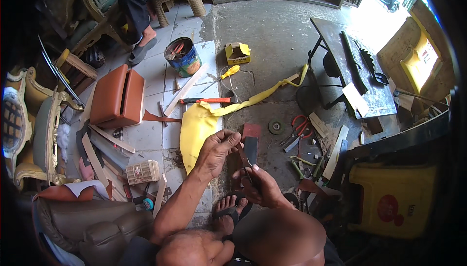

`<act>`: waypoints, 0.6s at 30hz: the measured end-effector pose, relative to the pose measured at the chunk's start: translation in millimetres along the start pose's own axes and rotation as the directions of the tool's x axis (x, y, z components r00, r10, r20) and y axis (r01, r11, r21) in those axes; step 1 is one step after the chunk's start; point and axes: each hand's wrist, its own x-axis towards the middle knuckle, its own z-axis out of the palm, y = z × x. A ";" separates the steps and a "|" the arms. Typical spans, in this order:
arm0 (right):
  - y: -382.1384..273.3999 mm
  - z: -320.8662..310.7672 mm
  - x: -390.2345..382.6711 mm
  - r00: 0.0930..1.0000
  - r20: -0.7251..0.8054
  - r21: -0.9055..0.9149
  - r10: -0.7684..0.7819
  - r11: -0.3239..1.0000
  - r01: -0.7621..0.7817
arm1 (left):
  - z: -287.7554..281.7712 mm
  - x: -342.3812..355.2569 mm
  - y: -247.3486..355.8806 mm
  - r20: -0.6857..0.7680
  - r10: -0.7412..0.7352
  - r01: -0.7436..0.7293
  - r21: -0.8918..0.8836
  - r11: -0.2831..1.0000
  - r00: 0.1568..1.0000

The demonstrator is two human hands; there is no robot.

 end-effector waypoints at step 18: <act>4.9 -8.2 0.2 0.984 -0.070 0.064 0.166 0.985 -0.162 | -12.2 -16.5 -10.1 -0.103 -0.049 0.036 -0.122 0.992 0.993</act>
